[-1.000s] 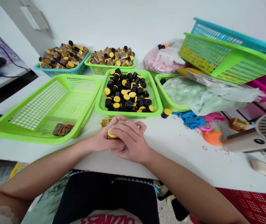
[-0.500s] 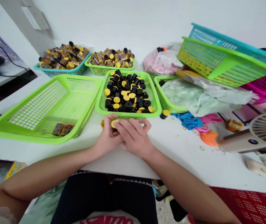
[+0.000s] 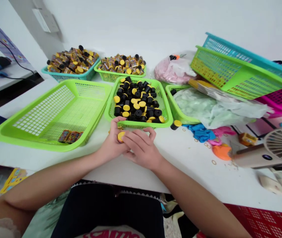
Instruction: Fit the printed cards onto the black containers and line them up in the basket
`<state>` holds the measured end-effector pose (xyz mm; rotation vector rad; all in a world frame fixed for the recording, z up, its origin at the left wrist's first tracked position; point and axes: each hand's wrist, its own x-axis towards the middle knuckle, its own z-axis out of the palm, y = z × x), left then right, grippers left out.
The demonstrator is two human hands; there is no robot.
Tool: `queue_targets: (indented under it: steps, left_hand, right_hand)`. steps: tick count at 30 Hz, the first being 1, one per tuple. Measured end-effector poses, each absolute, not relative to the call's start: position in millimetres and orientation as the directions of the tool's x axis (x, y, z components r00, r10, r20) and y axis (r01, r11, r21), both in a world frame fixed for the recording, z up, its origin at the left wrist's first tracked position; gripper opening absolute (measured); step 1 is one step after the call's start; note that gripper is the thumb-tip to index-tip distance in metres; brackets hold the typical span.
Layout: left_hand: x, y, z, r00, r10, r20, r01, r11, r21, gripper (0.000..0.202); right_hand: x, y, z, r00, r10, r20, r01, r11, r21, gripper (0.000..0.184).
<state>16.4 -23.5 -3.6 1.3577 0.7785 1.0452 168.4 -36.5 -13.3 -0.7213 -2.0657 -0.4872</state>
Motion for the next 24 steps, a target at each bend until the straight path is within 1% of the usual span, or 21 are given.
queue_targets:
  steps: [2,5,8,10,12,13,14,15,16,17,18,19,20,21,22,23,24]
  left_hand:
    - [17,-23,-8,0.338,0.914,0.225,-0.056,-0.219,0.974,0.072]
    - [15,-27,-8,0.31,0.881,0.357,0.027,-0.383,0.923,0.069]
    - [4,-41,4,0.315,0.817,0.484,0.196,-0.555,0.809,0.052]
    - [-13,-53,20,0.35,0.784,0.512,0.35,-0.617,0.705,0.041]
    - [-39,-64,40,0.339,0.794,0.505,0.483,-0.607,0.631,0.032]
    - [-55,-68,51,0.306,0.802,0.514,0.546,-0.59,0.595,0.027]
    - [-73,-69,61,0.267,0.805,0.529,0.612,-0.566,0.553,0.022]
    - [-92,-67,70,0.23,0.804,0.549,0.677,-0.537,0.503,0.017]
    - [-111,-62,78,0.198,0.798,0.569,0.737,-0.505,0.45,0.016]
    - [-130,-55,83,0.181,0.799,0.573,0.789,-0.466,0.4,0.017]
    - [-148,-46,87,0.164,0.809,0.564,0.835,-0.418,0.357,0.019]
    - [-163,-36,89,0.135,0.837,0.53,0.876,-0.351,0.331,0.02]
    - [-176,-26,89,0.092,0.885,0.457,0.908,-0.263,0.326,0.021]
    - [-185,-16,88,0.043,0.938,0.344,0.93,-0.163,0.331,0.023]
    - [-192,-7,86,-0.001,0.979,0.204,0.943,-0.066,0.326,0.025]
    - [-196,0,84,-0.031,0.998,0.058,0.954,0.012,0.301,0.028]
    - [-199,6,81,-0.038,0.996,-0.076,0.966,0.056,0.253,0.031]
  right_hand:
    - [171,-35,-15,-0.492,0.279,0.824,0.661,0.737,0.145,0.034]
    - [170,-37,-15,-0.511,0.245,0.824,0.674,0.71,0.206,0.031]
    - [164,-44,-10,-0.511,0.21,0.833,0.682,0.689,0.245,0.03]
    - [157,-48,-4,-0.506,0.208,0.837,0.654,0.725,0.215,0.033]
    - [151,-45,8,-0.496,0.236,0.836,0.563,0.82,0.102,0.041]
    - [149,-39,15,-0.49,0.28,0.825,0.518,0.855,0.017,0.045]
    - [148,-29,22,-0.485,0.356,0.799,0.498,0.863,-0.082,0.047]
    - [147,-16,30,-0.477,0.471,0.742,0.528,0.828,-0.186,0.046]
    - [146,0,37,-0.466,0.613,0.638,0.609,0.745,-0.271,0.04]
    - [145,18,44,-0.425,0.762,0.488,0.724,0.61,-0.322,0.037]
    - [143,36,49,-0.362,0.889,0.279,0.849,0.438,-0.294,0.037]
    - [140,53,53,-0.297,0.952,0.075,0.931,0.306,-0.2,0.038]
    - [137,68,55,-0.256,0.966,-0.03,0.956,0.249,-0.152,0.038]
    - [133,80,56,-0.228,0.968,-0.109,0.97,0.216,-0.107,0.038]
    - [128,89,56,-0.216,0.965,-0.151,0.975,0.205,-0.085,0.037]
    - [123,95,55,-0.21,0.963,-0.17,0.977,0.199,-0.081,0.035]
    - [118,99,55,-0.195,0.962,-0.189,0.98,0.184,-0.075,0.032]
